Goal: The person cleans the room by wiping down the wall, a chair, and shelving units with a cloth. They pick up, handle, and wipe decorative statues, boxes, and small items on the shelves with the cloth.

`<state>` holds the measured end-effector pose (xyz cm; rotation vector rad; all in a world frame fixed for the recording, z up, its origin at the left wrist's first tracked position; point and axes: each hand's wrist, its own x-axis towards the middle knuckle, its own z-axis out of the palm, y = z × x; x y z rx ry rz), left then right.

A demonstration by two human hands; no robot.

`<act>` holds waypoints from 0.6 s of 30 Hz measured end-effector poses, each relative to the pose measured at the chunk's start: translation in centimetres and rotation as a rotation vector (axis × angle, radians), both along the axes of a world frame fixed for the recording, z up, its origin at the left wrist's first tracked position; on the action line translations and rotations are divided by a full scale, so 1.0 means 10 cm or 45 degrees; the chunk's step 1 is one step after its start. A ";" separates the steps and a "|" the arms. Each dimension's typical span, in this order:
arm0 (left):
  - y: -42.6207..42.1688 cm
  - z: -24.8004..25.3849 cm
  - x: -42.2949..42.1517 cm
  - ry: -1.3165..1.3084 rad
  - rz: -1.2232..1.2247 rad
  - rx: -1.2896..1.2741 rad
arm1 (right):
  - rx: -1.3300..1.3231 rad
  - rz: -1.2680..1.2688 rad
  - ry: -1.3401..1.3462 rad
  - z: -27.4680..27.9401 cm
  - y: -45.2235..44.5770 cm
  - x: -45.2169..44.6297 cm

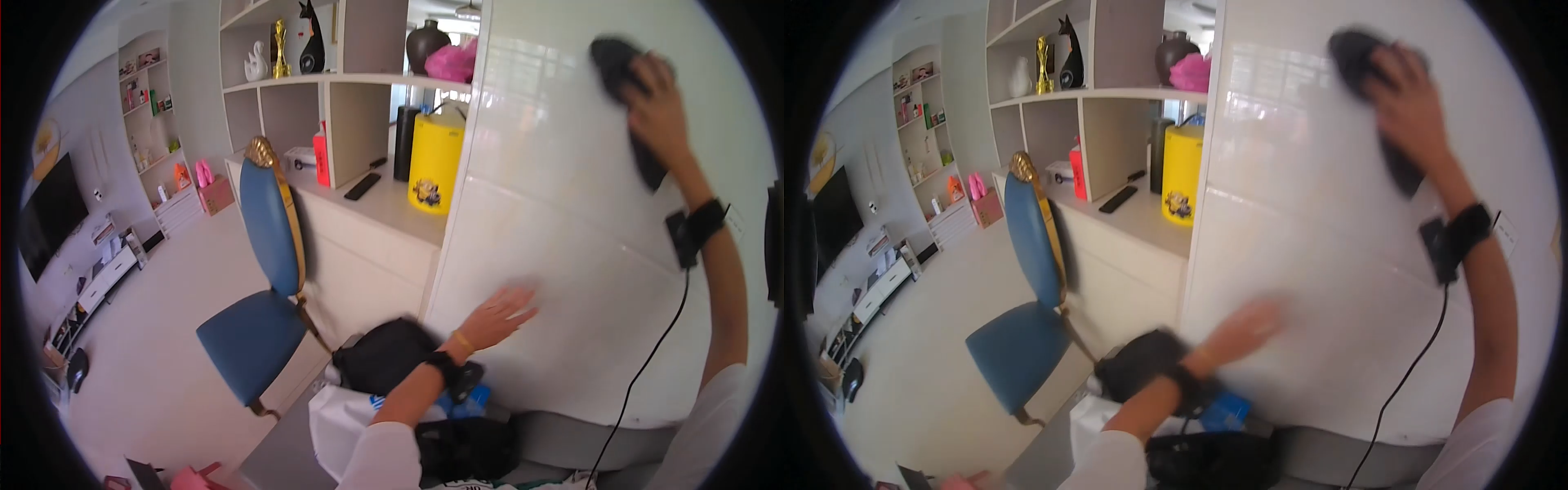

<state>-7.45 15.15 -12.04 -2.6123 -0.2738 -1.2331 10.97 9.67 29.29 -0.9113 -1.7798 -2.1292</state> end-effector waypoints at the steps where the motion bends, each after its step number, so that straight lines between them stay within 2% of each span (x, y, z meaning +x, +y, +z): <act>1: -0.15 -0.14 -0.35 0.062 0.089 -0.143 | 0.151 0.082 0.139 0.15 0.08 0.03; 2: -0.30 -0.21 -0.69 0.118 0.180 -0.279 | 0.309 0.161 0.274 0.20 0.15 0.03; 4: -0.49 -0.25 -1.16 0.181 0.521 -0.493 | 0.468 -0.112 0.781 -0.11 0.24 -0.66; 5: -0.52 -0.33 -1.33 0.185 0.528 -0.497 | 0.545 -0.093 0.560 -0.15 0.46 -0.57; 7: -0.57 -0.53 -1.54 -0.066 0.746 -0.613 | 0.191 -0.025 0.588 -0.67 0.64 -0.89; 8: -0.61 -0.62 -1.58 -0.051 0.748 -0.615 | -0.013 -0.129 0.575 -1.08 0.70 -1.03; 9: -0.65 -0.69 -1.62 -0.077 0.775 -0.642 | -0.205 -0.229 0.430 -1.57 0.71 -1.11; 10: -0.69 -0.76 -1.66 -0.099 0.797 -0.665 | -0.458 -0.060 0.374 -2.15 0.76 -1.04; 11: -0.77 -0.78 -1.67 -0.101 0.779 -0.705 | -0.725 -0.075 0.335 -2.69 0.65 -0.99; 12: -0.85 -0.83 -1.71 -0.074 0.756 -0.688 | -0.799 -0.036 0.301 -3.27 0.57 -0.85; 13: -0.91 -0.88 -1.76 -0.055 0.725 -0.732 | -1.066 -0.068 0.321 -3.71 0.37 -0.69; 14: -0.95 -0.92 -1.78 -0.031 0.677 -0.774 | -1.091 0.108 0.383 -4.18 0.24 -0.44; 15: -1.01 -0.98 -1.83 -0.005 0.671 -0.759 | -1.261 -0.078 0.252 -4.28 -0.11 -0.27; 16: -1.05 -1.02 -1.88 0.020 0.669 -0.751 | -1.231 -0.183 0.117 -4.37 -0.38 -0.03; 18: -1.11 -1.00 -1.94 0.085 0.656 -0.784 | -1.189 -0.177 0.314 -4.58 -0.71 0.58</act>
